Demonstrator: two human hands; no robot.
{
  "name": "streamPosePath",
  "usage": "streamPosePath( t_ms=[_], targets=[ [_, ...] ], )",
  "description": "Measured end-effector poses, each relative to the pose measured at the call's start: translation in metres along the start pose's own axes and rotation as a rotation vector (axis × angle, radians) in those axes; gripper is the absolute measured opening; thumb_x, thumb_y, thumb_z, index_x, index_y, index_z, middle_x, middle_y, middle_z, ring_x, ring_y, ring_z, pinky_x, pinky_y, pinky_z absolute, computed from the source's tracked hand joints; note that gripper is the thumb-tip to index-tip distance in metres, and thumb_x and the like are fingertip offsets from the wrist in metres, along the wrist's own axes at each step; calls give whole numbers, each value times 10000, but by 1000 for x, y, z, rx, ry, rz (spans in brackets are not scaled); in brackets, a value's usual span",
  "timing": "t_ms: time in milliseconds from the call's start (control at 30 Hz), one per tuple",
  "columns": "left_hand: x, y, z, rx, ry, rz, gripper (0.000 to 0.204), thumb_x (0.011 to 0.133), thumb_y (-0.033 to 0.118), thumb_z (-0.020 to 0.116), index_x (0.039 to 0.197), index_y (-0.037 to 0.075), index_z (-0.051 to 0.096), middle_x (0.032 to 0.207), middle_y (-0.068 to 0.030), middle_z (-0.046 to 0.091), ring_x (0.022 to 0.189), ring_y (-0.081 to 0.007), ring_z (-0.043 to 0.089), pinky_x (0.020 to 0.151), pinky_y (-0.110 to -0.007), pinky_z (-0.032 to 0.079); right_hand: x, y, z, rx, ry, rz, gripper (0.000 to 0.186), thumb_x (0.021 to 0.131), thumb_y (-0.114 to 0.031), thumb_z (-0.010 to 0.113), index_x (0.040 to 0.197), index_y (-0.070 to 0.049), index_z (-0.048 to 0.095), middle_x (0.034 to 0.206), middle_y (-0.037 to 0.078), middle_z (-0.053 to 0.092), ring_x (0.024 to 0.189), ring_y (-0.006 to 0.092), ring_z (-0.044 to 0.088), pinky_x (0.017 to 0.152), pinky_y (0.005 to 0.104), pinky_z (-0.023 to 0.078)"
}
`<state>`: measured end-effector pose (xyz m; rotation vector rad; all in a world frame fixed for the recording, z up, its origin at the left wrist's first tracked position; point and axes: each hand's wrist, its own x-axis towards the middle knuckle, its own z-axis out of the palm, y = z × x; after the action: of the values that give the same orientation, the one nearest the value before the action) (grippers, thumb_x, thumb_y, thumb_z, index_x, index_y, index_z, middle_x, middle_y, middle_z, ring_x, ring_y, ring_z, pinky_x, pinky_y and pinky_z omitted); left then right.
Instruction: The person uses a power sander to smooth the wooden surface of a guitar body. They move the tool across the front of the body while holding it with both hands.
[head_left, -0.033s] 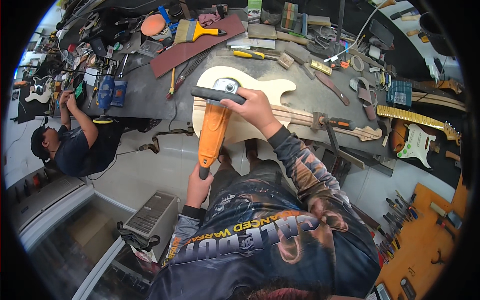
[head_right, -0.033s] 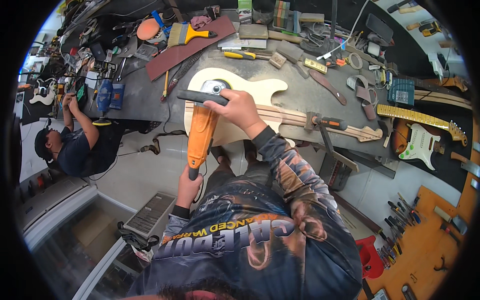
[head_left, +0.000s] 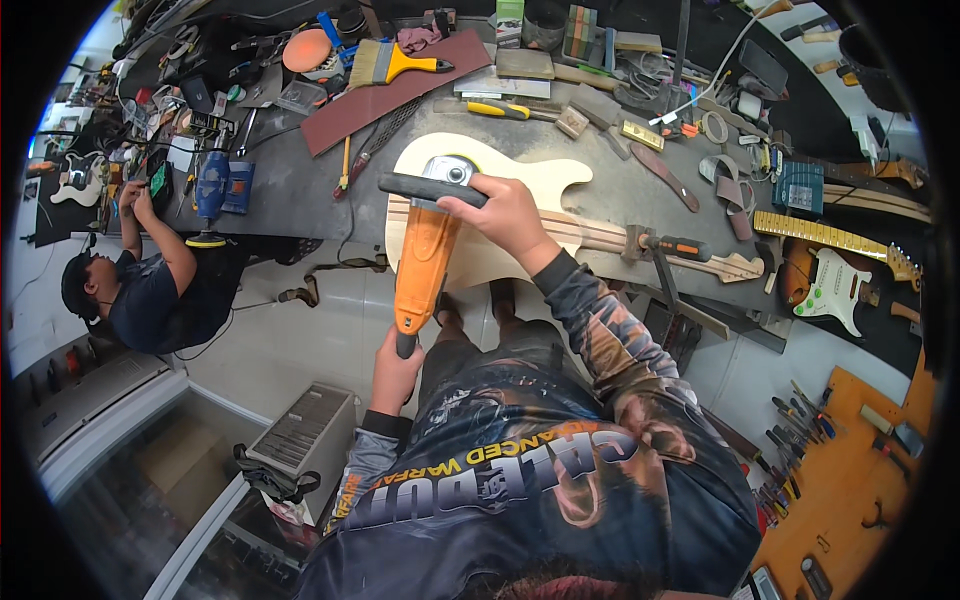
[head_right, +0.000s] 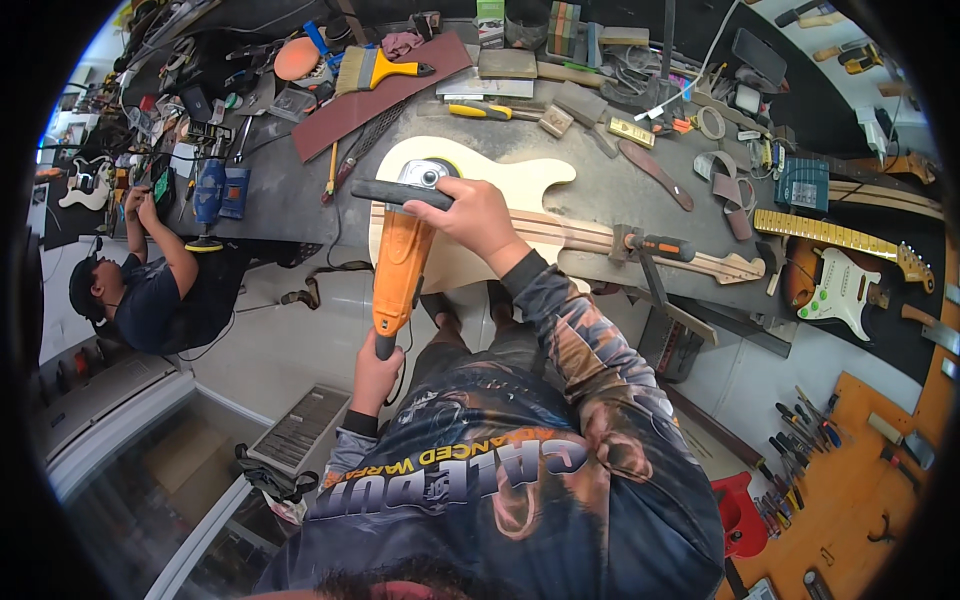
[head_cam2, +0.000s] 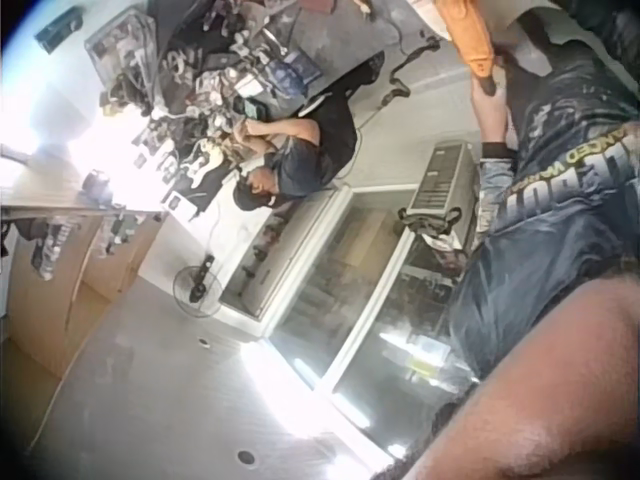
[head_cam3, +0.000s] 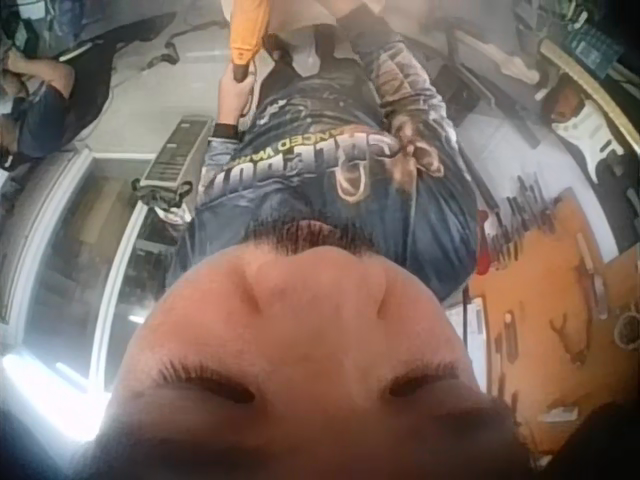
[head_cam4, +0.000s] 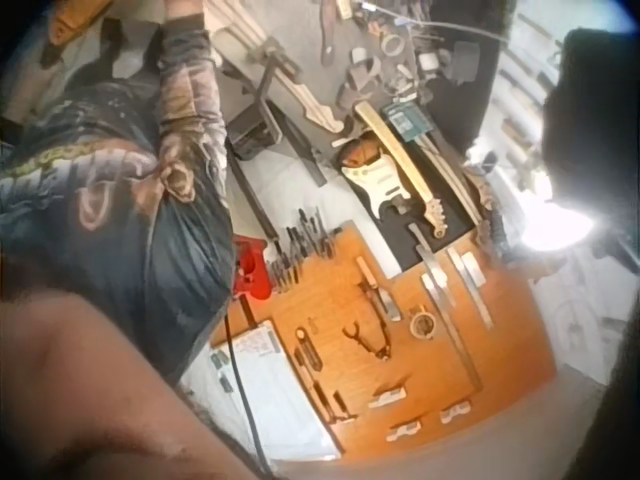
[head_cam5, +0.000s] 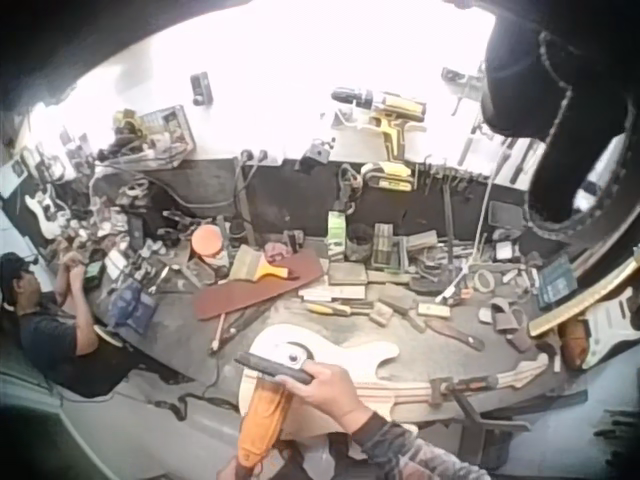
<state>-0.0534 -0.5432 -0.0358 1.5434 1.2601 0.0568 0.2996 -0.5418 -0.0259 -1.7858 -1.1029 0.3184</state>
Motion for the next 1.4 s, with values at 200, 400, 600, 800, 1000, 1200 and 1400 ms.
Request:
streamPosePath(
  t_ms=[200,400,600,800,1000,1200,1400],
  targets=[
    [9,5,-8,8,-38,-59,460,972,103,709,1419,4,665,971,-138,719,873,-221,691,845,-395,576,3,-2,-2,-26,-20,31,562,923,-559,906,824,-25,762,743,217,714,690,426,722,637,463,571],
    [12,12,6,79,-93,85,477,974,103,717,1438,10,667,1040,-119,750,954,-207,713,906,-375,576,-18,8,-37,-29,7,91,528,934,-520,917,868,-16,774,782,217,735,700,417,727,651,444,575],
    [18,22,26,133,-166,114,566,967,116,750,1515,25,644,1071,-230,809,983,-345,821,891,-429,610,-36,27,-69,-34,45,185,503,932,-494,932,905,-15,780,819,205,756,710,398,737,661,436,580],
    [30,30,44,144,-177,189,592,955,127,757,1530,45,638,1045,-228,807,959,-372,819,871,-446,616,-36,32,-96,-75,104,179,483,929,-475,942,899,-22,776,814,192,761,699,388,733,654,434,575],
    [42,51,56,169,-252,145,589,978,72,719,1557,19,625,1194,-141,802,1088,-235,774,989,-378,586,-35,48,-114,-109,146,203,480,926,-455,949,862,-19,758,762,197,725,649,380,703,620,444,549],
    [47,65,66,161,-270,233,647,946,125,758,1575,63,622,1177,-300,800,1152,-482,783,944,-464,613,-44,59,-128,-53,237,203,456,926,-398,959,834,-12,735,694,189,664,594,358,644,593,432,513],
    [44,61,73,174,-246,264,673,942,127,771,1593,63,610,1189,-318,793,1151,-500,776,944,-475,616,-47,62,-137,-140,234,228,484,927,-425,953,824,-12,721,696,189,674,605,350,666,607,434,526]
  ],
)
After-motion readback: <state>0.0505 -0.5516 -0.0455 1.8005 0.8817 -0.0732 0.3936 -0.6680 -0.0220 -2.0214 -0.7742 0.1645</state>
